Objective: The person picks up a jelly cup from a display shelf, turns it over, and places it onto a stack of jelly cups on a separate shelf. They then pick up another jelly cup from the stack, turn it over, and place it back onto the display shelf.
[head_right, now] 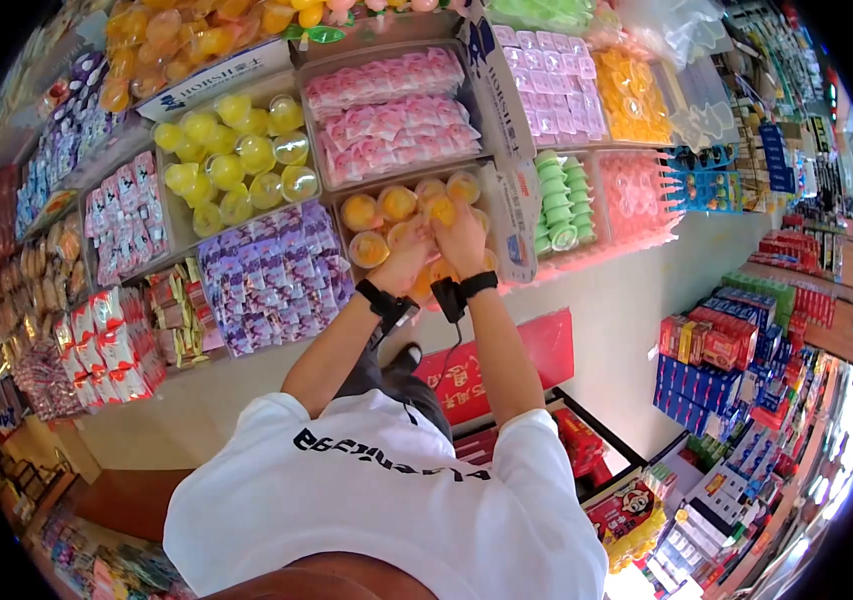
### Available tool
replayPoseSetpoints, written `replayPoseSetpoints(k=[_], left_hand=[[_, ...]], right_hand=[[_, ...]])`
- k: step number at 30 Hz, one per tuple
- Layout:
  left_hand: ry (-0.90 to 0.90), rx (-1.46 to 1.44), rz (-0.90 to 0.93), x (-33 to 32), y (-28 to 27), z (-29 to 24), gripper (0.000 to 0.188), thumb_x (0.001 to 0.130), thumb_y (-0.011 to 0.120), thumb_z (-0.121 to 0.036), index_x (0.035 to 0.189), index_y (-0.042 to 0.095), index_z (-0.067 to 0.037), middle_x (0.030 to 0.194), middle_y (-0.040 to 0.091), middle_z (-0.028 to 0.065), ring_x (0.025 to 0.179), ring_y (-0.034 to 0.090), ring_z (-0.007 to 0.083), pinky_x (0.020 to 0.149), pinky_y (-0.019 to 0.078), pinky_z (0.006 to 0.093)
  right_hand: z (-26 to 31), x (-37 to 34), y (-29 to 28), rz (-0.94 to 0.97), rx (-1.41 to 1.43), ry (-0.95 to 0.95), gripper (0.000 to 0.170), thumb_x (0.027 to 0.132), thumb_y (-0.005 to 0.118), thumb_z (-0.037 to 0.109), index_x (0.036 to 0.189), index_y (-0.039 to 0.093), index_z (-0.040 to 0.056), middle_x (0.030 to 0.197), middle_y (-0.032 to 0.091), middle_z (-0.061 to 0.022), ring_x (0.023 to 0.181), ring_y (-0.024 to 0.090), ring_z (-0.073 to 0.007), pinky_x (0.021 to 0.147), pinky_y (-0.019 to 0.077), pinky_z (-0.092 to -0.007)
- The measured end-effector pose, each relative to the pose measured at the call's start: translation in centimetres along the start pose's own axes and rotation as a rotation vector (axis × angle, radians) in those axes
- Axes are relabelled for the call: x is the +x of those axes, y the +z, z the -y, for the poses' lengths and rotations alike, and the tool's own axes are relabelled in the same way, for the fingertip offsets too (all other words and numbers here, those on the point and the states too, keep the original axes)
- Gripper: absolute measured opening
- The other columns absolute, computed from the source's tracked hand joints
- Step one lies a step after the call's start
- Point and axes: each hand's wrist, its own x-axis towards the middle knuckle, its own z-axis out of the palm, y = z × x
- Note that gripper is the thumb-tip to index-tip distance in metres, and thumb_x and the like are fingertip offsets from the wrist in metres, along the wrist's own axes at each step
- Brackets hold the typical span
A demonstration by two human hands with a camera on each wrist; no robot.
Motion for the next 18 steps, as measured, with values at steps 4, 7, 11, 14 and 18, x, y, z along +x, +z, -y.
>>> replayPoseSetpoints(k=[4,7,11,14,18], left_hand=[[-0.004,-0.122,-0.132,0.9,0.0,-0.3,0.05,0.085,0.06,0.002,0.132,0.046,-0.008,0.128,0.055,0.0054,0.109,0.059,0.0153,0.087,0.0507,0.0295],[0.027,-0.12,-0.138,1.2,0.0,-0.9,0.05,0.084,0.057,0.005,0.132,0.044,-0.006,0.116,0.057,0.0057,0.094,0.059,0.0138,0.073,0.0487,0.0256],[0.047,0.033,-0.011,1.3,-1.0,-0.7,0.051,0.085,0.056,0.004,0.134,0.044,-0.003,0.101,0.059,0.0049,0.082,0.06,0.0122,0.064,0.046,0.022],[0.12,0.191,-0.031,-0.5,1.3,-1.9,0.047,0.086,0.06,0.0,0.131,0.048,-0.004,0.094,0.058,0.0026,0.08,0.058,0.0097,0.063,0.0448,0.0218],[0.169,0.39,0.159,-3.0,4.7,-2.8,0.044,0.088,0.063,-0.008,0.131,0.051,-0.003,0.104,0.059,0.0052,0.093,0.058,0.0136,0.077,0.0501,0.028]], right_hand=[[-1.8,2.1,2.4,0.02,-0.003,0.013,0.051,0.079,0.067,0.02,0.126,0.055,0.0011,0.109,0.064,-0.0277,0.103,0.06,-0.0449,0.089,0.0482,-0.0492],[-2.0,2.4,2.5,-0.006,0.071,-0.019,0.049,0.08,0.068,0.023,0.123,0.059,0.002,0.104,0.066,-0.0264,0.097,0.063,-0.043,0.083,0.0506,-0.0477],[-1.6,1.4,0.6,0.074,0.072,0.048,0.043,0.082,0.068,0.023,0.119,0.063,0.003,0.093,0.068,-0.0237,0.085,0.066,-0.0401,0.076,0.0523,-0.0455],[0.1,-1.1,-3.3,-0.009,0.139,-0.034,0.038,0.083,0.067,0.02,0.117,0.064,0.0023,0.092,0.067,-0.0229,0.084,0.065,-0.0399,0.074,0.0517,-0.0449],[1.6,-6.8,-9.4,-0.055,0.375,-0.053,0.031,0.084,0.065,0.016,0.11,0.06,-0.0004,0.099,0.063,-0.0241,0.094,0.06,-0.0441,0.079,0.0492,-0.045]])
